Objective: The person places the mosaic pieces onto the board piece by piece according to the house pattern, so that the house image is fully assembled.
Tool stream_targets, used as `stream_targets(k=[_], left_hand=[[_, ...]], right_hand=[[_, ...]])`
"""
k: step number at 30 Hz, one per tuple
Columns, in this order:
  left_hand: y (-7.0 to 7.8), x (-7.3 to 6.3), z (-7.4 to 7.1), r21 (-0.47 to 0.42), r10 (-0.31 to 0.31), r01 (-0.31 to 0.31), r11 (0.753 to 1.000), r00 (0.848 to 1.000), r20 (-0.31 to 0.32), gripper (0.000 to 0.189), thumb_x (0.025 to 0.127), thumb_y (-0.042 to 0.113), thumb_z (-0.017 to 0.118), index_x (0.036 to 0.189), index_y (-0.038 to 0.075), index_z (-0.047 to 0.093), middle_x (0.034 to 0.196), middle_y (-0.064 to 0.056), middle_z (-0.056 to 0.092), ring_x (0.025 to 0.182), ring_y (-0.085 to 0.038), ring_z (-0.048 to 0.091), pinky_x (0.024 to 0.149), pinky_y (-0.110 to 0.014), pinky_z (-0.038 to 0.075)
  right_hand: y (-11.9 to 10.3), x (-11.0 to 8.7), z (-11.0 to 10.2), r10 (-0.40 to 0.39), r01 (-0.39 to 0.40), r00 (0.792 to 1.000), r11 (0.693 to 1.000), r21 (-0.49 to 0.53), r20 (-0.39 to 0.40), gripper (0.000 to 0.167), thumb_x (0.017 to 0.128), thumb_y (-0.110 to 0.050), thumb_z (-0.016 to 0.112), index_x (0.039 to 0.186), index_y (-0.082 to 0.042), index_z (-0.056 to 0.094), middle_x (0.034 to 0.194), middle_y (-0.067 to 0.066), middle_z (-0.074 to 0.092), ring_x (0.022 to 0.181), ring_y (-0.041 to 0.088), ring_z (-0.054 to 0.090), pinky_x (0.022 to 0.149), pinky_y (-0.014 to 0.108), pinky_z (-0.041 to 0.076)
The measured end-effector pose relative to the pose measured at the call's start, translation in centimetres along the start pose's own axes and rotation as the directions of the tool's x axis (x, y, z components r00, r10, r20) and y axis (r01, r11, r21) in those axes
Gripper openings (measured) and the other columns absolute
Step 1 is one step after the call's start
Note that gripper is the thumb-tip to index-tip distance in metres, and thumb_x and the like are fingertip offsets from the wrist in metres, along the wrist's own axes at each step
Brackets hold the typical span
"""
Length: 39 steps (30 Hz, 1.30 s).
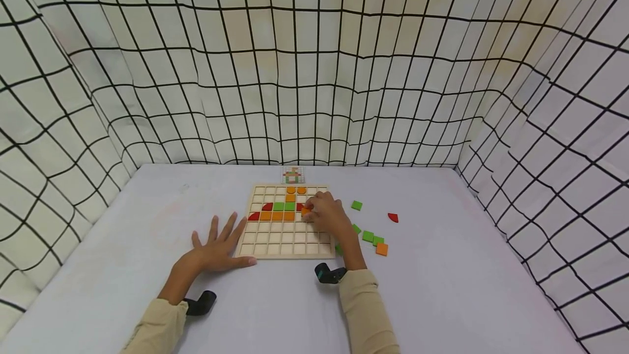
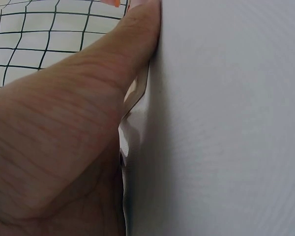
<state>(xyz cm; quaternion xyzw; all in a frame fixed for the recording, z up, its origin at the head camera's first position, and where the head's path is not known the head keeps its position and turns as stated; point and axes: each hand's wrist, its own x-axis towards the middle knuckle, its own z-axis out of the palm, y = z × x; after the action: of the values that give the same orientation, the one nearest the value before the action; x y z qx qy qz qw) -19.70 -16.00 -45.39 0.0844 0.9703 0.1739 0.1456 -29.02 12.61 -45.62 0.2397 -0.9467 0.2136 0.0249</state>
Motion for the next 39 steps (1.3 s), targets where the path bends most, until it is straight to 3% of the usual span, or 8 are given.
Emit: stream_targets(k=[7,16,28,39], left_hand=[[-0.2,0.1,0.1,0.003,-0.002,0.002,1.0,1.0,0.008,0.112,0.077,0.071,0.065,0.158,0.014,0.012,0.165,-0.018,-0.005,0.145,-0.053,-0.017,0.1,-0.082,-0.009],[-0.2,0.1,0.0,0.006,-0.008,0.008,1.0,1.0,0.009,0.113,0.077,0.07,0.065,0.158,0.014,0.012,0.165,-0.018,-0.005,0.145,-0.052,-0.017,0.1,-0.082,-0.008],[0.0,0.0,-0.1,-0.006,0.0,0.0,1.0,1.0,0.009,0.112,0.077,0.07,0.066,0.158,0.014,0.011,0.165,-0.018,-0.006,0.145,-0.052,-0.018,0.1,-0.082,-0.009],[-0.1,0.1,0.1,0.002,0.0,0.0,1.0,1.0,0.006,0.113,0.077,0.07,0.065,0.158,0.014,0.012,0.165,-0.018,-0.005,0.145,-0.053,-0.017,0.1,-0.082,-0.009]], right_hand=[[-0.9,0.6,0.9,0.038,-0.036,0.999,0.998,-0.046,0.033,0.026,0.093,-0.033,0.067,0.109,-0.013,0.07,0.115,0.003,0.064,0.114,0.024,0.053,0.093,0.054,0.044],[-1.3,0.4,1.2,0.002,-0.002,1.0,0.999,-0.042,0.001,0.026,0.091,-0.033,0.068,0.108,-0.013,0.07,0.114,0.004,0.064,0.115,0.026,0.053,0.089,0.053,0.045],[-1.4,0.2,1.1,0.013,-0.014,1.0,0.999,-0.04,-0.024,0.022,0.09,-0.031,0.07,0.104,-0.014,0.072,0.111,0.003,0.065,0.113,0.025,0.055,0.083,0.047,0.045],[-1.3,0.1,0.9,0.033,-0.034,0.999,0.999,-0.01,-0.007,0.027,0.091,-0.033,0.069,0.111,-0.014,0.071,0.121,0.004,0.064,0.12,0.025,0.053,0.092,0.051,0.045]])
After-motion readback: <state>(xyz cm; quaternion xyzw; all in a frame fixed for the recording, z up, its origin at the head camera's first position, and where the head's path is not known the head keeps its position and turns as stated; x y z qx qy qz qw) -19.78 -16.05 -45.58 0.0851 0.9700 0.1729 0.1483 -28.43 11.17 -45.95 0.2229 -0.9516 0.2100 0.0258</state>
